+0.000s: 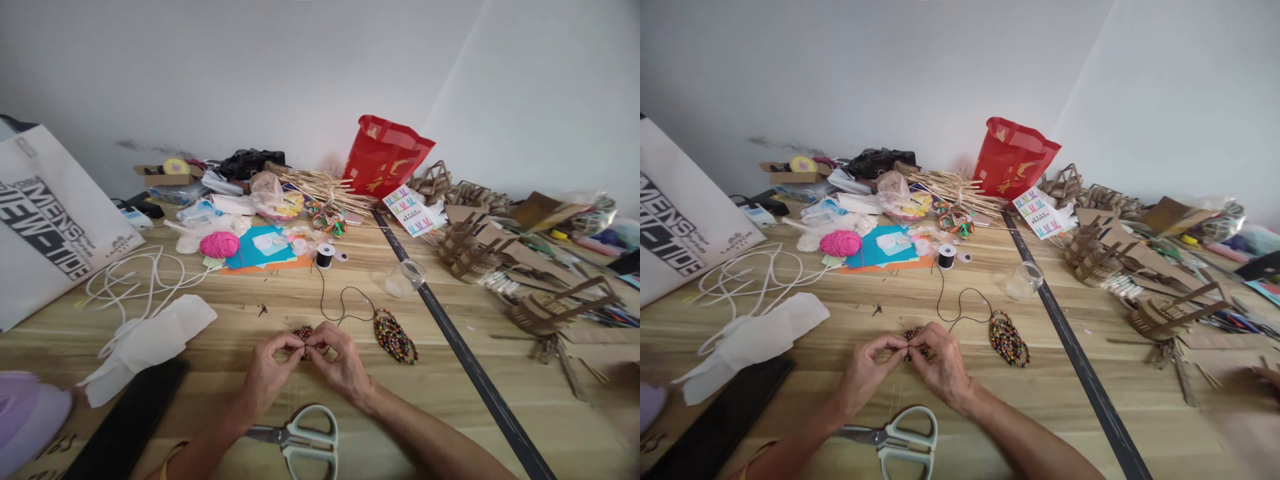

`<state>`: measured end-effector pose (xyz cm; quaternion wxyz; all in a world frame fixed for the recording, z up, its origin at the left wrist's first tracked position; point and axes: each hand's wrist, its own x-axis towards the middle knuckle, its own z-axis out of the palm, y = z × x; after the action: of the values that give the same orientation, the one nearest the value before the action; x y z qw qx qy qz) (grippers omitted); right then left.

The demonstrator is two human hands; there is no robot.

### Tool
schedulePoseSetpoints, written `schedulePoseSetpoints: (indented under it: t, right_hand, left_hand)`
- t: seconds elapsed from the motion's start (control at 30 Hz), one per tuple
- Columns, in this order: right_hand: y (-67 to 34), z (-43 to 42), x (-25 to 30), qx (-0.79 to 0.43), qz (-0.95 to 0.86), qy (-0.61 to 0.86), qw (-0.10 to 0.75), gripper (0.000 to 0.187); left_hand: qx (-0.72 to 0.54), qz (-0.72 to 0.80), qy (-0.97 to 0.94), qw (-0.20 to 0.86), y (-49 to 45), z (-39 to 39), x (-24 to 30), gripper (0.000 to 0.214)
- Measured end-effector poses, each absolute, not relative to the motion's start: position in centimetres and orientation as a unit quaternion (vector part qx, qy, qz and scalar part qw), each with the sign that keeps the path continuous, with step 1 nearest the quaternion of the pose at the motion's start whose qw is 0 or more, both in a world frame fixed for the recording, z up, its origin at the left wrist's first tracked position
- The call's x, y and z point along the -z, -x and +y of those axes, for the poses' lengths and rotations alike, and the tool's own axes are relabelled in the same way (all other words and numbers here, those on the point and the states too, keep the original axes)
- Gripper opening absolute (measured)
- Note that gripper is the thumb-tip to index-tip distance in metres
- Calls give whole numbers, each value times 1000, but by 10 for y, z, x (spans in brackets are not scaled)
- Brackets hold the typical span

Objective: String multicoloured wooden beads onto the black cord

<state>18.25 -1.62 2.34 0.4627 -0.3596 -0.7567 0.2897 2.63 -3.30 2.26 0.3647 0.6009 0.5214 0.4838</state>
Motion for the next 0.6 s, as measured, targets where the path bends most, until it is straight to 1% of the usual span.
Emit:
schedulePoseSetpoints:
  t: [0.13, 0.23, 0.43, 0.6]
  right_hand:
    - [-180, -17, -19, -269, -760, 346, 480, 7]
    - [-180, -17, -17, -272, -761, 344, 478, 6]
    - [-181, -16, -19, -309, -767, 354, 438, 8]
    - [-184, -16, -23, -336, -769, 356, 412, 12]
  left_hand:
    - [-497, 514, -635, 293, -28, -34, -20, 11]
    - [-503, 506, -658, 242, -28, -34, -17, 12]
    - [-521, 479, -691, 145, -26, -34, -13, 9]
    - [-520, 447, -719, 113, -26, -33, -12, 11]
